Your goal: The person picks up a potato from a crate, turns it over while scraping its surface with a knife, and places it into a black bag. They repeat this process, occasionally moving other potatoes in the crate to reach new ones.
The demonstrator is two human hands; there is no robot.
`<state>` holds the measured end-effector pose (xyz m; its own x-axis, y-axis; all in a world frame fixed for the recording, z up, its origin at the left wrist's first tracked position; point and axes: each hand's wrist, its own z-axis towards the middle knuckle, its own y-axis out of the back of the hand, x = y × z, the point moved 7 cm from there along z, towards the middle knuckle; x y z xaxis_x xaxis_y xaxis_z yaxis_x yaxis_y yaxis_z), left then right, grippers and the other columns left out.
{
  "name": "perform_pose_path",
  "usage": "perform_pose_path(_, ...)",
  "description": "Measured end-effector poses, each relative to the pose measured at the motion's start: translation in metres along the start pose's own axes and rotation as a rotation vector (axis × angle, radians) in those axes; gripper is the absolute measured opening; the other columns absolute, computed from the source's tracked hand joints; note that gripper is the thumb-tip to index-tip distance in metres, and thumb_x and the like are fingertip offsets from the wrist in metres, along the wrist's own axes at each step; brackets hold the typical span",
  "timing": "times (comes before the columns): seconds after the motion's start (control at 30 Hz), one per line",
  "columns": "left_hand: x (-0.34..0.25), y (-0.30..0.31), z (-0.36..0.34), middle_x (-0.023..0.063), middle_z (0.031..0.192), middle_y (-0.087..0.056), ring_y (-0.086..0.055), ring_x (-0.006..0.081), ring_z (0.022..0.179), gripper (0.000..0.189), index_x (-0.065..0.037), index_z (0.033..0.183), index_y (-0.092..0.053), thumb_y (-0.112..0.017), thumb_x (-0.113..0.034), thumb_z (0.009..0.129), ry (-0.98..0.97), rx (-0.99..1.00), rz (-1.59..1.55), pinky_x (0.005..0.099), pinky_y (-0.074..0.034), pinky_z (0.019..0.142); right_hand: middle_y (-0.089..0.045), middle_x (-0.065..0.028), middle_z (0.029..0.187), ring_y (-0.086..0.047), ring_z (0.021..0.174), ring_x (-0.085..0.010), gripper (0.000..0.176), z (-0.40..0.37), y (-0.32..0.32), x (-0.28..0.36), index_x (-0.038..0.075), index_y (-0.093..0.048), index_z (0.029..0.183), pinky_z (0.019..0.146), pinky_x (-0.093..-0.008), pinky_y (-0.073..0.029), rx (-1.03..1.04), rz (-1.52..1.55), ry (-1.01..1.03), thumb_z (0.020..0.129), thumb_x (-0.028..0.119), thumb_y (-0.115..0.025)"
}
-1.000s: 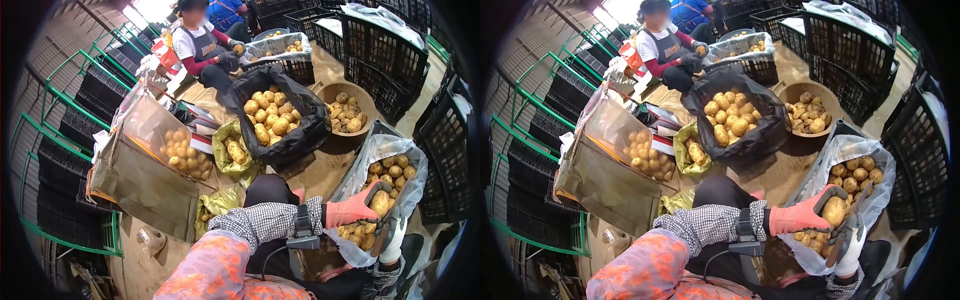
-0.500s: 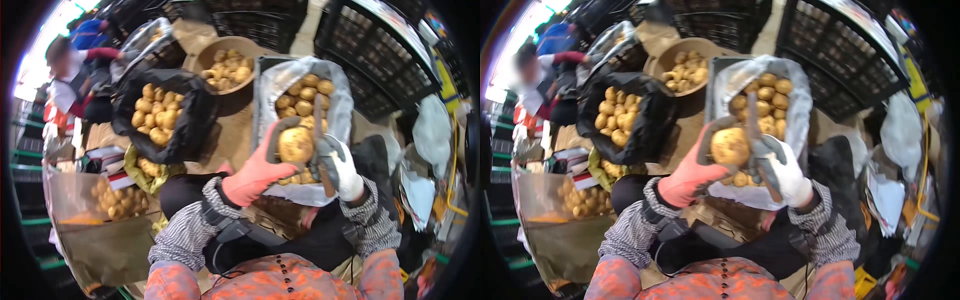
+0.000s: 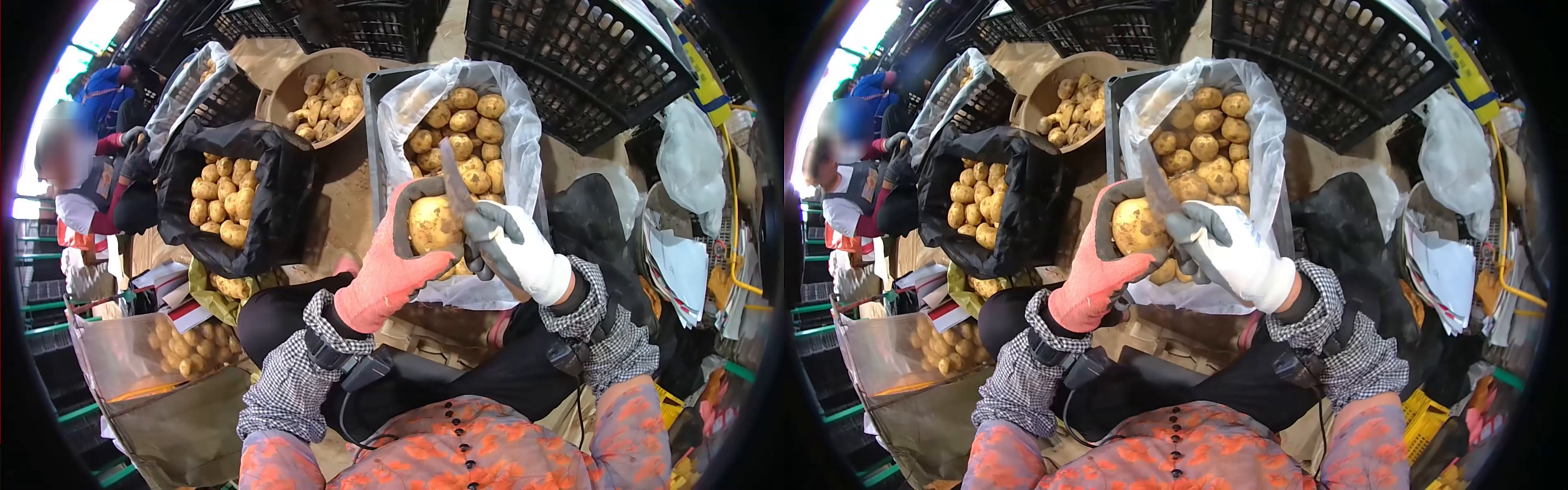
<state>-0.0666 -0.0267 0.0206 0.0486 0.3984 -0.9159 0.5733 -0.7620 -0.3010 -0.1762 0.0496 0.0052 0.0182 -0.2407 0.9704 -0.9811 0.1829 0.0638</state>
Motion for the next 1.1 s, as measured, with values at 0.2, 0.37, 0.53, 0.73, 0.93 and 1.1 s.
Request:
perform_pose_path(0.2,0.009,0.004,0.001,0.0026,0.108,-0.053,-0.050,0.0054,0.085,0.064,-0.009,0.130,-0.040,-0.064,0.001,0.071,-0.047,0.038,0.182,0.0217,-0.044,0.065,-0.054,-0.0031,0.065,-0.054,0.061,-0.0097,0.037,0.000,-0.004,0.011,-0.001,-0.056,0.091,0.052,-0.0297,-0.043,0.127,-0.517,0.292,0.092,0.035,-0.055)
perform_pose_path(0.37,0.014,0.010,0.007,0.0045,0.104,-0.055,-0.057,0.0119,0.085,0.054,-0.006,0.128,-0.041,-0.062,-0.002,0.078,-0.049,-0.016,-0.304,0.0243,-0.048,0.064,-0.052,-0.0018,0.068,-0.047,0.057,-0.0073,0.031,0.000,0.003,0.003,0.004,-0.054,0.088,0.049,-0.0212,-0.040,-0.024,0.451,-0.137,0.095,0.035,-0.051)
perform_pose_path(0.53,0.024,0.020,0.009,0.0118,0.101,-0.061,-0.063,0.0194,0.078,0.037,-0.007,0.121,-0.048,-0.048,-0.032,0.094,-0.075,-0.121,-0.219,0.0266,-0.049,0.053,-0.051,-0.0039,0.064,-0.047,0.053,-0.0091,0.037,0.003,-0.007,-0.001,0.003,-0.051,0.081,0.048,-0.0230,-0.039,-0.014,0.415,-0.068,0.095,0.038,-0.050)
perform_pose_path(0.73,0.027,0.027,0.006,0.0056,0.108,-0.056,-0.059,0.0133,0.090,0.025,-0.007,0.121,-0.047,-0.042,-0.008,0.096,-0.213,-0.128,-0.043,0.0255,-0.051,0.073,-0.054,-0.0075,0.068,-0.055,0.060,-0.0199,0.023,0.001,-0.009,0.011,0.002,-0.054,0.085,0.054,-0.0311,-0.042,-0.064,-0.300,0.348,0.089,0.024,-0.057)
perform_pose_path(0.93,0.040,0.029,0.008,0.0073,0.112,-0.055,-0.055,0.0169,0.104,0.027,-0.004,0.122,-0.047,-0.046,-0.013,0.097,-0.076,-0.168,-0.505,0.0290,-0.048,0.085,-0.058,-0.0122,0.072,-0.058,0.060,-0.0257,0.029,0.004,-0.026,-0.008,0.000,-0.055,0.087,0.055,-0.0340,-0.044,0.105,-0.174,0.080,0.090,0.030,-0.055)
perform_pose_path(1.1,0.018,0.037,0.002,0.0080,0.110,-0.057,-0.057,0.0183,0.101,0.042,-0.004,0.124,-0.046,-0.060,-0.004,0.084,-0.351,-0.242,0.147,0.0301,-0.048,0.085,-0.059,-0.0102,0.074,-0.056,0.058,-0.0222,0.028,0.004,-0.027,-0.013,0.002,-0.057,0.087,0.056,-0.0334,-0.043,0.002,-0.040,0.033,0.090,0.030,-0.055)
